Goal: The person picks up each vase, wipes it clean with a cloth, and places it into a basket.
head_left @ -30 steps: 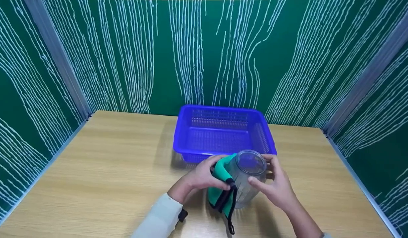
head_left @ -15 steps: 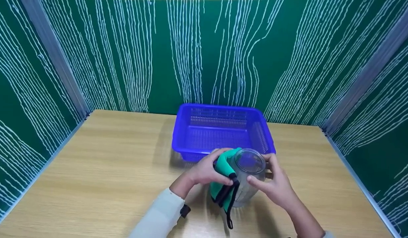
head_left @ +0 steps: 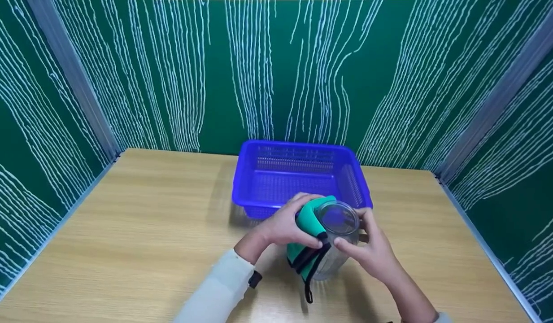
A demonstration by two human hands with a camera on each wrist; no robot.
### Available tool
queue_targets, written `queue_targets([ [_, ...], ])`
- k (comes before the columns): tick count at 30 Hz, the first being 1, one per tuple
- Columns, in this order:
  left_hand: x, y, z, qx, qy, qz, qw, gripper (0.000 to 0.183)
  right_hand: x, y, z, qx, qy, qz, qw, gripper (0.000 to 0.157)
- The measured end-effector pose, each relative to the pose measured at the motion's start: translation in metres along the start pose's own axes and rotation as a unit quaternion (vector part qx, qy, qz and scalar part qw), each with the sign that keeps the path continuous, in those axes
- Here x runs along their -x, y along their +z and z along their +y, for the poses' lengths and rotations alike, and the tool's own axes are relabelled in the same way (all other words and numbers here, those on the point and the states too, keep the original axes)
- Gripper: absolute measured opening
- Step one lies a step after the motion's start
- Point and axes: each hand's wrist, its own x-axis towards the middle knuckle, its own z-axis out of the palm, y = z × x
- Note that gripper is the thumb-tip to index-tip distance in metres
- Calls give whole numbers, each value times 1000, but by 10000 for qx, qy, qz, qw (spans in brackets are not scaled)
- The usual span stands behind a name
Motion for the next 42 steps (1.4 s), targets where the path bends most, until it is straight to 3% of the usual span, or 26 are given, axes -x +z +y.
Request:
queue_targets([
  [11, -1, 6, -15, 294, 92, 103, 9995, 84, 0, 0, 0, -1, -34, 42, 10000, 55],
  [20, -3, 10, -21, 472, 399, 195, 9979, 86, 0, -1, 0, -39, -79, 26, 10000, 55],
  [31, -2, 9, -25, 368, 388, 179, 9984, 87, 0, 0, 0, -78, -58, 45, 9999, 55],
  [42, 3, 12, -38, -84, 362, 87, 9993, 92, -1, 0, 1, -46, -83, 32, 9999, 55],
])
